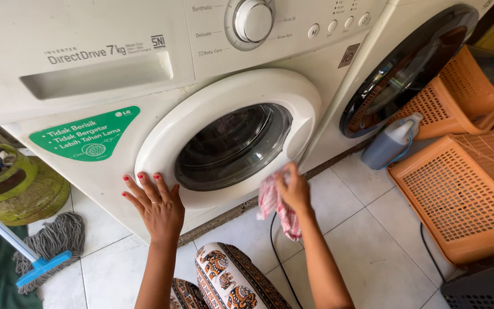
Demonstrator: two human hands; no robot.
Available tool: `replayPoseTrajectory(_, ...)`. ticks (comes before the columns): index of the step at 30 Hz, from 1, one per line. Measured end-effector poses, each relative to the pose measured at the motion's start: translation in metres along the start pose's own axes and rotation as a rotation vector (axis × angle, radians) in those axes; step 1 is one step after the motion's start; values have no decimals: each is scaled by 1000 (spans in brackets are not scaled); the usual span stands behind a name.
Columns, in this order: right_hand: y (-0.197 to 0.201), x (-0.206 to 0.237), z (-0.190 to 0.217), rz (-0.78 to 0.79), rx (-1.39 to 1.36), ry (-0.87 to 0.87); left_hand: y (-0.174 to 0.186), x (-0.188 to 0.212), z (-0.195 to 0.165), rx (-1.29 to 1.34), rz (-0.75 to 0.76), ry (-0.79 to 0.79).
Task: The person wipes the exterior surfaces of stacked front-loading washing machines with a red-and-white checkered cloth, moving between machines and wiping the control panels, door rims, and front panels of each unit in turn.
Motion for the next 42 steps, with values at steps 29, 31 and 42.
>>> replayPoseTrajectory(29, 0, -69, 7, -345, 572, 768, -20, 41, 18, -104, 91, 8)
replayPoseTrajectory(31, -20, -60, 18, -194, 587, 713, -20, 40, 16, -92, 72, 22)
replayPoseTrajectory(42, -145, 18, 184, -187, -702, 304, -9, 22, 5, 6, 101, 68)
Point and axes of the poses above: each hand's wrist, its own x-axis away from the middle knuckle, its own y-axis out of the back of the hand, z = x × y, the point moved 3 cm from there along -x, towards the middle knuckle, and after that the axes turned 6 degrees about -z, right-handed, at the moved point
